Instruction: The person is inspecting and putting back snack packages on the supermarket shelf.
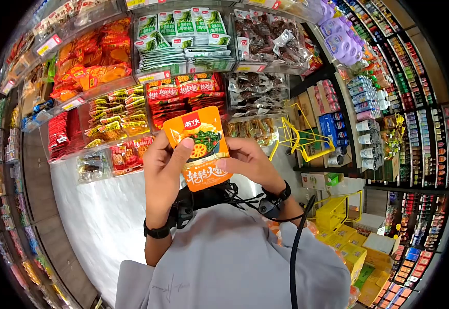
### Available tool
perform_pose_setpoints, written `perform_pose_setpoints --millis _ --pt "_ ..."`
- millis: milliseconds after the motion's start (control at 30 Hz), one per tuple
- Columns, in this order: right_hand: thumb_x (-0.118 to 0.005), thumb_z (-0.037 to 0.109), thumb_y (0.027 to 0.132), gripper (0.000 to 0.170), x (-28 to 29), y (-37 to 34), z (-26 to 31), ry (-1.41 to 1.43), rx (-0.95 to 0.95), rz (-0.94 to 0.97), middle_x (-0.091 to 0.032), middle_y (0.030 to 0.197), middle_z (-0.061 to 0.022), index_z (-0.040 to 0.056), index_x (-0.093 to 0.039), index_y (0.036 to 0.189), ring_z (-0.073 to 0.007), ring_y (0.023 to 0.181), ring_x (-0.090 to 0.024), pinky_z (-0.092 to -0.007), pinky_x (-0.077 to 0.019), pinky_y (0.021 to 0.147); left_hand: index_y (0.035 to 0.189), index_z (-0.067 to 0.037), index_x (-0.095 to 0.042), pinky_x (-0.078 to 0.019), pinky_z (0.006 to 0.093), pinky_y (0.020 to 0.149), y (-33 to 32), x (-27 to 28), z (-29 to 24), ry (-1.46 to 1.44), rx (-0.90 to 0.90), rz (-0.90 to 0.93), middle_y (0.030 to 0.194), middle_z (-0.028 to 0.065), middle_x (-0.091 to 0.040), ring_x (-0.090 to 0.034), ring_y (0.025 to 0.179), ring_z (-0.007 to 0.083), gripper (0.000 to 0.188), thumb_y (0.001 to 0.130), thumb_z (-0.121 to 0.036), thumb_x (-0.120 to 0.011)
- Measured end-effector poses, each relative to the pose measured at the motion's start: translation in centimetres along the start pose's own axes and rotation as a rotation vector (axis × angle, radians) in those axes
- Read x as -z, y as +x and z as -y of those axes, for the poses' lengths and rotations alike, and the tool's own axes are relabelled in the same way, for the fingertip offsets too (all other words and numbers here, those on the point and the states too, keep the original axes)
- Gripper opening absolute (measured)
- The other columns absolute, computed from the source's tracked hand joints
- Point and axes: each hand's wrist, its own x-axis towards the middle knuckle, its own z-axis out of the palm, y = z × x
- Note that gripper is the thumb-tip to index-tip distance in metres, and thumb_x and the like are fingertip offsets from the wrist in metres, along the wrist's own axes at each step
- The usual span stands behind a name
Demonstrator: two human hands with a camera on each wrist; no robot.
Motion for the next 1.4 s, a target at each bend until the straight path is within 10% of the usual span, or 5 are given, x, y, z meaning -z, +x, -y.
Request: perform_pose_setpoints --millis 600,700,1400 --pt "-0.063 0.007 0.092 0.033 1.5 -0.9 -0.1 -0.290 0.119 -0.015 -0.064 0.115 -0.0099 -0.0066 -0.059 0.122 -0.0135 0.106 -0.058 -0.0296 -0.0451 0.093 0.112 0.003 -0.063 -0.0450 0.0209 0.076 0.4 -1.1 0.5 -0.015 -0.073 -0.013 0.094 0.0030 -0.068 -0.059 0.082 0.0056 0.024 0.094 -0.012 -0.065" --pt "-0.067 0.019 0.089 0.026 1.1 -0.7 -0.5 -0.292 0.311 -0.129 -0.045 0.069 -0.0060 -0.0027 -0.053 0.084 -0.0106 0.066 -0.039 -0.0296 -0.0368 0.058 0.111 0.003 -0.063 -0.0449 0.0210 0.076 0.5 -1.6 0.8 -0.021 -0.082 -0.007 0.094 0.0031 -0.068 -0.059 0.082 0.0057 0.022 0.094 -0.012 -0.065" --pt "-0.069 0.020 0.087 0.027 2.9 -0.7 0.5 -0.845 0.412 -0.228 -0.054 0.078 -0.0167 -0.0017 -0.054 0.085 -0.0349 0.071 -0.056 -0.0408 -0.0441 0.062 0.116 -0.001 -0.063 -0.0440 0.0216 0.073 1.0 -2.1 2.4 0.057 -0.002 -0.025 0.098 0.0008 -0.066 -0.057 0.084 0.0053 0.026 0.099 -0.020 -0.058"
